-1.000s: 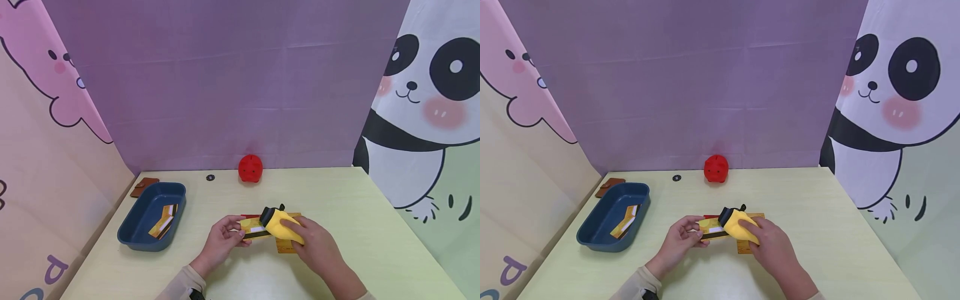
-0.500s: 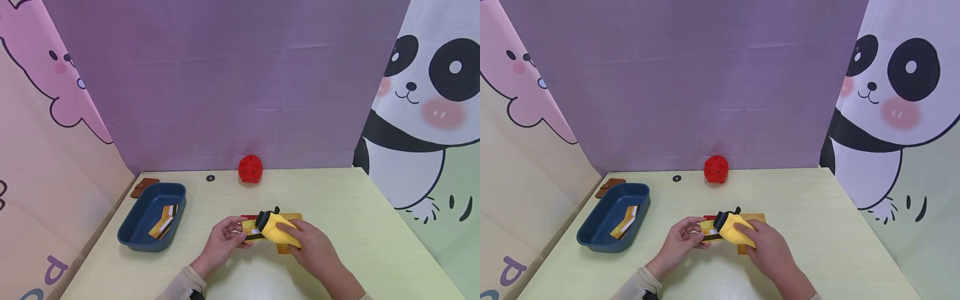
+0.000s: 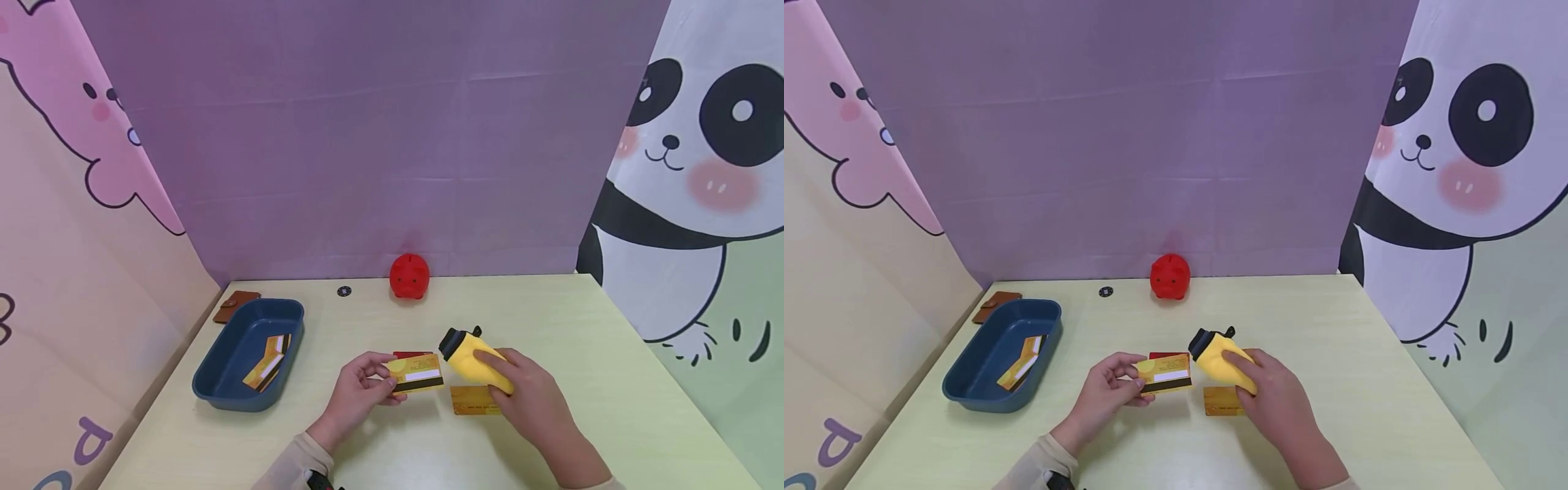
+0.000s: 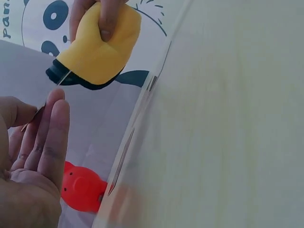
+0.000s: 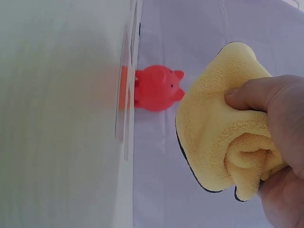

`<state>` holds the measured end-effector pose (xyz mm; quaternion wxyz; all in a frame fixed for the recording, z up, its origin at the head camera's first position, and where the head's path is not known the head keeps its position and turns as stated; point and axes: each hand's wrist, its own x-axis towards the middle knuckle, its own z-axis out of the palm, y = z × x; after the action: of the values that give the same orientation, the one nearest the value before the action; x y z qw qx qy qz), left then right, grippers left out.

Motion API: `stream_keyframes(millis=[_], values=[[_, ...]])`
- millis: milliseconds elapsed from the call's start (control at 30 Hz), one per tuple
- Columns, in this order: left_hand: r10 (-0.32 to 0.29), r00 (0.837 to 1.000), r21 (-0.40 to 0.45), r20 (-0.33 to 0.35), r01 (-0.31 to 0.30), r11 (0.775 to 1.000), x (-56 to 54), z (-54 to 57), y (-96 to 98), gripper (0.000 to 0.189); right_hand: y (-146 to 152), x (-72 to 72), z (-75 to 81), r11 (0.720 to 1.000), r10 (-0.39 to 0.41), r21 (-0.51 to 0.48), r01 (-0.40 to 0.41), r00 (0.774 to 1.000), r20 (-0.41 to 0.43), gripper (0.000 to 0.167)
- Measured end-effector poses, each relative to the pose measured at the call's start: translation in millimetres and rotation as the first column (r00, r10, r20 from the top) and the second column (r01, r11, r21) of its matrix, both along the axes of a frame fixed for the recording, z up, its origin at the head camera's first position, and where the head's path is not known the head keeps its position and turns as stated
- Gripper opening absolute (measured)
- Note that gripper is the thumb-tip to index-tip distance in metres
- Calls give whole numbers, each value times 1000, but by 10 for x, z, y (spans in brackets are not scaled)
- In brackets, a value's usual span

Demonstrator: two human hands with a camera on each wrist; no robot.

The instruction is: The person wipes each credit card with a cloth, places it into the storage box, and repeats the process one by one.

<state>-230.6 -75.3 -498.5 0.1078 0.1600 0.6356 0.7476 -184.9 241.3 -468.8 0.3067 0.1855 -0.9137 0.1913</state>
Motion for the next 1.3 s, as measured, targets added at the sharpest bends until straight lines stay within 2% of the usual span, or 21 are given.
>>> stream_keyframes(millis=[333, 600, 767, 967, 1300], values=[[87, 992, -66, -93, -93, 993, -21, 3, -40, 35, 175, -24, 37, 999, -29, -25, 28, 999, -29, 65], [123, 984, -14, -131, -126, 992, -52, 60, -118, 31, 271, -3, 84, 997, -67, -50, 65, 997, -27, 64], [169, 977, 14, -133, -169, 986, -72, 112, -218, 27, 329, -2, 111, 996, -79, -54, 77, 996, -42, 64], [233, 960, 38, -153, -230, 972, -100, 170, -357, 24, 410, 13, 158, 992, -108, -65, 105, 993, -45, 64], [327, 929, 79, -173, -318, 945, -138, 275, -606, 22, 517, 37, 209, 985, -155, -82, 154, 988, -1, 66]])
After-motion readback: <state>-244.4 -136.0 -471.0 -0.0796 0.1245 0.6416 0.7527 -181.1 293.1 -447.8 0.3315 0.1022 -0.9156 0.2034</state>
